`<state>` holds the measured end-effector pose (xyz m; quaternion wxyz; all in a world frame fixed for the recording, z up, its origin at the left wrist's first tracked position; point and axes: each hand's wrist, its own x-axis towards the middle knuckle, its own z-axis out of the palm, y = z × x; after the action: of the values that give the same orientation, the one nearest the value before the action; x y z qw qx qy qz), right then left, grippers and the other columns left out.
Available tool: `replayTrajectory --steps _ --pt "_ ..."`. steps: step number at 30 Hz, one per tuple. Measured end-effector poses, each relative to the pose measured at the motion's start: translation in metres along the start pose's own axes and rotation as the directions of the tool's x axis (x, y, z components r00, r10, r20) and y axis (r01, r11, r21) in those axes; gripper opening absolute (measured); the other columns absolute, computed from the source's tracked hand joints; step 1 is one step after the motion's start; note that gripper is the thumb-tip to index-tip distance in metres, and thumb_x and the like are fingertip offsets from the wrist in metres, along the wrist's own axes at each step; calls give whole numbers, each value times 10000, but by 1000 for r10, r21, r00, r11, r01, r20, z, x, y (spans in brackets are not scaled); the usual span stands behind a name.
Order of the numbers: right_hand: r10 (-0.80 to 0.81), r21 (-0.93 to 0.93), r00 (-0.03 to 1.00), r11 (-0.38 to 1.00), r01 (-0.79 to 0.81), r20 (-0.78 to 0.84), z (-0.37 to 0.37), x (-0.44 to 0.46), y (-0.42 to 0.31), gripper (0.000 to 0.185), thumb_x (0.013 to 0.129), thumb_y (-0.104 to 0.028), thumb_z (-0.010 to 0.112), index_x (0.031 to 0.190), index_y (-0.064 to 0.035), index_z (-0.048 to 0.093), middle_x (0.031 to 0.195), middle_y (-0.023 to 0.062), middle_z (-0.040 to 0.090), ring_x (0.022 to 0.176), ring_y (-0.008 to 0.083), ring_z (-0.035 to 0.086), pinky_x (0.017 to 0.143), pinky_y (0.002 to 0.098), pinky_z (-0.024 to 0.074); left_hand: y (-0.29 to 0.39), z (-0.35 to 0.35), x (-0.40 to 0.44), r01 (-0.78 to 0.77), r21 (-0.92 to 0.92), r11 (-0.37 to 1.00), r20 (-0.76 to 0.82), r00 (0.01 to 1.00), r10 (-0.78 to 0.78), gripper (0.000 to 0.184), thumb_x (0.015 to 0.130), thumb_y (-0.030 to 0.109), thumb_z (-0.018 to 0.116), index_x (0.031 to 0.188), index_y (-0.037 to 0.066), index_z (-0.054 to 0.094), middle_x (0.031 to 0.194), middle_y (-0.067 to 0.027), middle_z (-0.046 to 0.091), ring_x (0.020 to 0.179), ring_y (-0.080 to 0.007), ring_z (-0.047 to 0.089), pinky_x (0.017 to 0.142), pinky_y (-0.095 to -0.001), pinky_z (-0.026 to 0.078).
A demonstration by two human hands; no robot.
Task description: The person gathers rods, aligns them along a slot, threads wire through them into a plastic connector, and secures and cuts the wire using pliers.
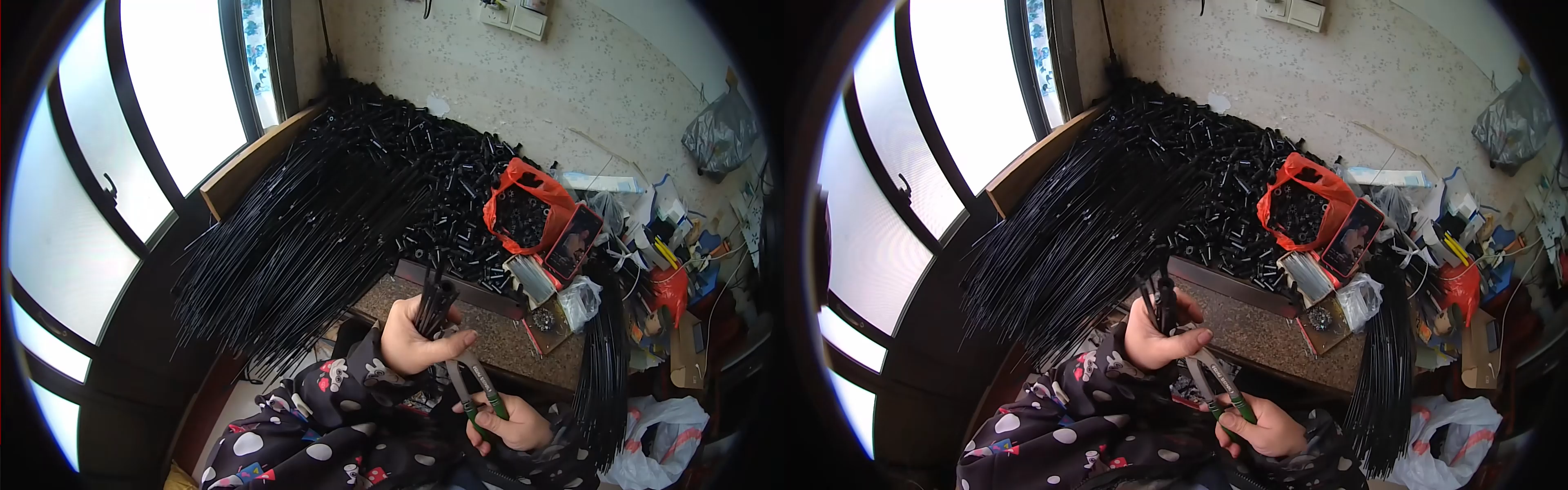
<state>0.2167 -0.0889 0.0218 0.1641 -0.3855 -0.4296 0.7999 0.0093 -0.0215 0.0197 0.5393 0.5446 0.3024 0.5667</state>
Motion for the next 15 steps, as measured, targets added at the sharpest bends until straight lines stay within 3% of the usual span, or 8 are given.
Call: replayTrajectory --steps 2,3,6,7,10,11,14,15 --pt "40 -242 985 967 -80 -166 -2 2 10 355 899 -103 454 1214 51 393 791 101 566 674 156 572 646 258 459 -13 -4 2 65 44 997 32 997 -66 268 633 107 764 796 18 570 652 37 514 609 -30 449 542 -189 353" --pt "44 -245 985 966 -84 -165 -1 2 14 355 899 -103 454 1214 51 393 791 101 566 674 156 572 646 258 459 -15 -5 2 96 67 993 47 994 -99 274 627 113 764 806 20 577 670 29 522 634 -39 462 562 -195 360" --pt "-302 -707 889 707 -35 -345 7 7 26 399 895 -99 460 1261 35 373 758 89 575 653 149 581 624 258 469 -13 -9 6 33 71 997 119 992 -41 270 630 103 756 804 24 565 683 27 527 617 -36 460 548 -194 362" --pt "-305 -711 888 703 -35 -344 8 10 27 399 895 -99 460 1261 35 373 758 89 575 653 149 581 624 258 469 -12 -10 8 0 72 997 156 988 -11 269 631 98 752 803 26 559 689 26 529 608 -34 459 542 -194 363" --pt "-620 -586 764 690 425 -177 14 19 30 370 872 -74 474 1227 19 424 712 72 587 608 126 584 581 242 469 8 -6 8 -76 66 995 110 992 68 297 620 101 760 810 29 544 695 26 526 604 -31 458 536 -191 362" --pt "-620 -586 765 690 425 -175 17 20 29 370 872 -74 474 1227 19 424 712 72 587 608 126 584 581 242 469 12 -5 7 -109 66 992 85 991 104 311 614 102 763 814 31 536 698 27 525 603 -30 458 533 -190 362" --pt "-681 -799 666 563 213 -303 29 20 18 391 785 -23 577 1160 12 472 951 180 602 839 304 614 707 300 487 12 0 5 -105 -25 994 25 994 105 307 606 113 771 782 31 533 670 35 497 608 -37 440 532 -193 345" --pt "-683 -800 666 561 214 -301 29 21 20 391 785 -23 577 1160 12 472 951 180 602 839 304 614 707 300 487 11 1 3 -101 -73 992 -5 995 101 306 602 118 775 766 31 532 656 39 484 611 -40 431 531 -195 336"
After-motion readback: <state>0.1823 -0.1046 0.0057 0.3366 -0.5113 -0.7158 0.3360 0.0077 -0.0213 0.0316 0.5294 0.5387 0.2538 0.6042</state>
